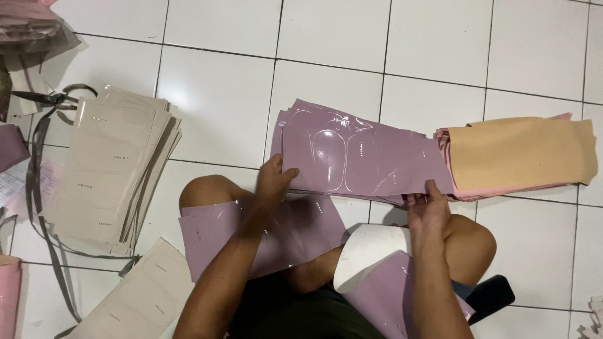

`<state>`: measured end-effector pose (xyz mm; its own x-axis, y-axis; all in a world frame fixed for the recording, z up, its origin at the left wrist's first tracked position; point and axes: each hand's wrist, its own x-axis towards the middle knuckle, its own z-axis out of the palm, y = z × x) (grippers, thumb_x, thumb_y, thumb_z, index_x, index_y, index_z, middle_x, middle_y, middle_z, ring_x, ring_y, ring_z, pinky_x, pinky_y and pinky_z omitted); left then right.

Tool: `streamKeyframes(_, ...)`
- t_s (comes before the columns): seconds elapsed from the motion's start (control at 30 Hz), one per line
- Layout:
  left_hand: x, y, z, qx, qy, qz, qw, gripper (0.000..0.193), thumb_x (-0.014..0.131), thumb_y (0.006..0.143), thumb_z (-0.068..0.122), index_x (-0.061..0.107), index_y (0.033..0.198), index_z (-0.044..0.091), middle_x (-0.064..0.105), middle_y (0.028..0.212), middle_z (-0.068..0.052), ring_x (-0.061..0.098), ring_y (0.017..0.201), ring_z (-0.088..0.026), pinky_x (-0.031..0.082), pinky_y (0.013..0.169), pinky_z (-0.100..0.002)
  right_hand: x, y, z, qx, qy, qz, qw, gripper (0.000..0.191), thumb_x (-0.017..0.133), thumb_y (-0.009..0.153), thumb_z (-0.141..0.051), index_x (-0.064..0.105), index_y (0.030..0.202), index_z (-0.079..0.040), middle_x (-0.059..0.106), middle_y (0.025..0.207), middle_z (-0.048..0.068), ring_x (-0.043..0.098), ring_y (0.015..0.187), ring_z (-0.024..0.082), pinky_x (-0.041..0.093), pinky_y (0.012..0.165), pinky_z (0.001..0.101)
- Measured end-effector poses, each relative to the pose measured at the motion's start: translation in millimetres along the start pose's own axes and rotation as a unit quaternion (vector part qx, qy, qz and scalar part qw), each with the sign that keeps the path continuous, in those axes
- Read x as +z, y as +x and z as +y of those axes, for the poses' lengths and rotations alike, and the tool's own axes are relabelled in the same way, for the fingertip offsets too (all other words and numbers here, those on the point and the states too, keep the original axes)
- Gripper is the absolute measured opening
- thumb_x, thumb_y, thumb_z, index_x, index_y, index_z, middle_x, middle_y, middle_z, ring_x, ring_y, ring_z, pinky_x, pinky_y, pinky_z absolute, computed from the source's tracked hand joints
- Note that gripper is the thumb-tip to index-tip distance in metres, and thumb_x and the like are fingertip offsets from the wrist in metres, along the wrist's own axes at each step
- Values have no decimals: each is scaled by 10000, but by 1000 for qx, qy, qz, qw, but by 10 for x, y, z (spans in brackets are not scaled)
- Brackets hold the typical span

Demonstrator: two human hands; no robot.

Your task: The person sits on a tiled floor and sorts stacks of glossy colored plastic sheets, separating sheets by color and stacking them into piles. They pick up sheets one at a time, align them, and place them onto the matching stack.

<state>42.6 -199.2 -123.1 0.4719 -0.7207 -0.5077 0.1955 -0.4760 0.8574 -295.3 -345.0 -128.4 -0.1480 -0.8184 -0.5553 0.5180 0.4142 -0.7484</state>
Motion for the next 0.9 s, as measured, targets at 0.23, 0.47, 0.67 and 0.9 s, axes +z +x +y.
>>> streamKeyframes(0.23,-12,94,243,133,272,39,952,304,706,909,197,655,1098,-36,636,990,-219,606,885,-347,497,794,-447,-31,-90,-260,-57,-149,-2,987,331,661,918,3,591,1239,48,644,1066,136,637,910,252,523,704,365)
streamKeyframes(0.47,234,73,162,212,368,107,899,369,705,868,149,644,1189,-22,554,1289,-202,535,1169,-386,469,981,-487,242,-660,-556,-201,-519,-66,828,438,643,851,-54,585,1272,54,677,1171,187,663,1069,285,514,901,349)
streamKeyframes(0.67,209,72,192,165,347,99,918,470,751,821,145,633,1236,-41,549,1211,-224,528,1134,-377,458,962,-474,298,-821,-607,-198,-591,-100,775,343,628,879,-112,669,1176,55,715,1062,202,681,961,273,511,880,370)
streamKeyframes(0.9,215,99,165,132,315,116,933,436,762,790,134,686,1187,-30,574,1166,-201,590,1100,-359,486,956,-447,268,-781,-502,-164,-635,-60,752,303,673,980,-219,701,1125,46,718,879,213,656,798,264,511,737,372)
